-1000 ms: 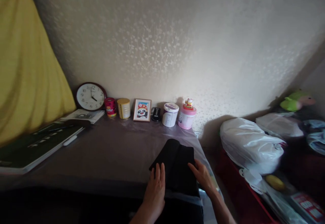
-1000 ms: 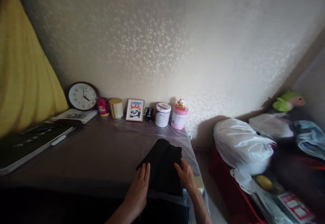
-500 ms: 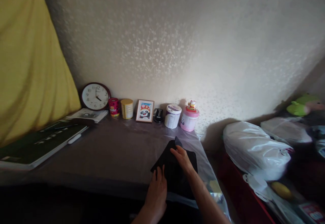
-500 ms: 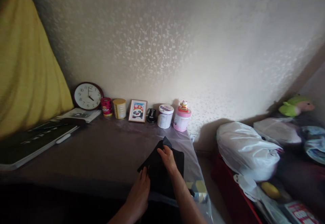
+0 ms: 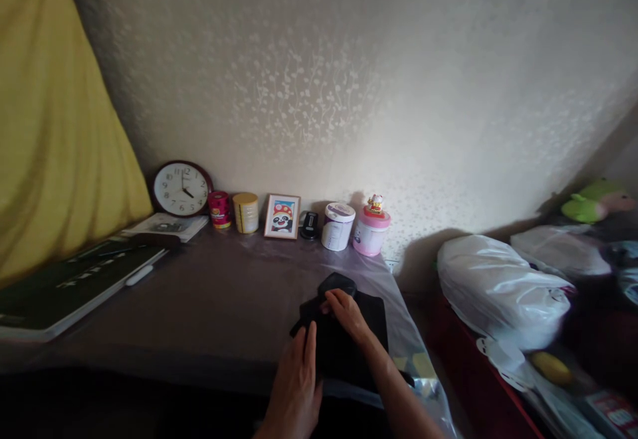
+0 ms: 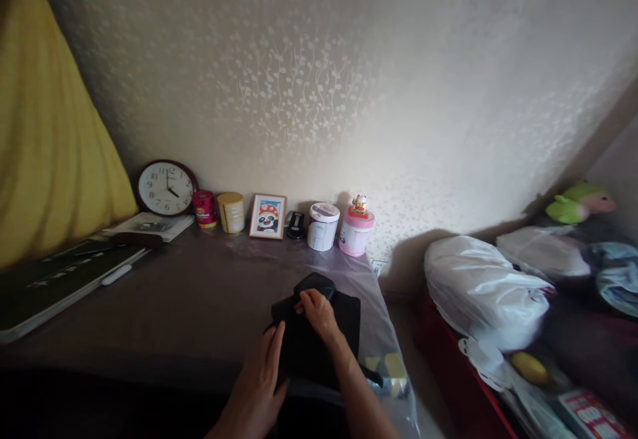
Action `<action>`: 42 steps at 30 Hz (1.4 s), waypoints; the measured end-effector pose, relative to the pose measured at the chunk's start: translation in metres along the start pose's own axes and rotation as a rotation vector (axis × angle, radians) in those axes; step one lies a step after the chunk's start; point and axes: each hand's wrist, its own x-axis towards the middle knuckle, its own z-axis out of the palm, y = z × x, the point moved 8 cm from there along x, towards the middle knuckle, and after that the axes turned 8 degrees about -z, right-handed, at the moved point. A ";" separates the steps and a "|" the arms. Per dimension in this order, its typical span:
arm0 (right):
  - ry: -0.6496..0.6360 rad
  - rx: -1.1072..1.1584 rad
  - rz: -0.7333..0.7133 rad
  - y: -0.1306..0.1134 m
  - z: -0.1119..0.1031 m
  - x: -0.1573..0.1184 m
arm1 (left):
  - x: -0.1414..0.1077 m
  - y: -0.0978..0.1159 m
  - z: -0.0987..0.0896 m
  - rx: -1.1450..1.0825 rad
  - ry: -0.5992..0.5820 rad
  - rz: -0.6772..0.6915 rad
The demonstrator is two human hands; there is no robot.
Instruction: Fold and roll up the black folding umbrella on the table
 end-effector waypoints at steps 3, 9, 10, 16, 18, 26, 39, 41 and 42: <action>-0.025 -0.072 -0.055 -0.010 0.002 -0.002 | 0.000 0.012 -0.010 0.080 0.056 0.082; -0.034 -0.284 -0.164 -0.030 0.010 -0.010 | 0.014 0.020 0.013 0.158 -0.162 0.161; -0.034 -0.322 -0.197 -0.034 0.011 -0.013 | 0.016 0.016 0.020 0.172 -0.178 0.134; -0.093 -0.392 -0.534 -0.053 0.024 -0.038 | 0.017 0.010 0.042 0.202 -0.113 0.100; -0.103 -0.391 -0.589 -0.051 0.023 -0.039 | 0.016 0.010 0.042 0.224 -0.084 0.083; -0.085 -0.540 -0.555 -0.024 0.007 0.005 | 0.013 0.006 0.048 0.300 -0.058 0.050; 0.029 -0.785 -0.097 0.021 -0.041 0.052 | 0.016 0.011 0.036 0.311 -0.240 -0.034; 0.070 -0.804 -0.079 0.026 -0.060 0.038 | 0.015 0.013 0.032 0.310 -0.212 -0.027; 0.095 -0.814 -0.071 0.030 -0.071 0.028 | 0.014 0.013 0.031 0.314 -0.205 -0.024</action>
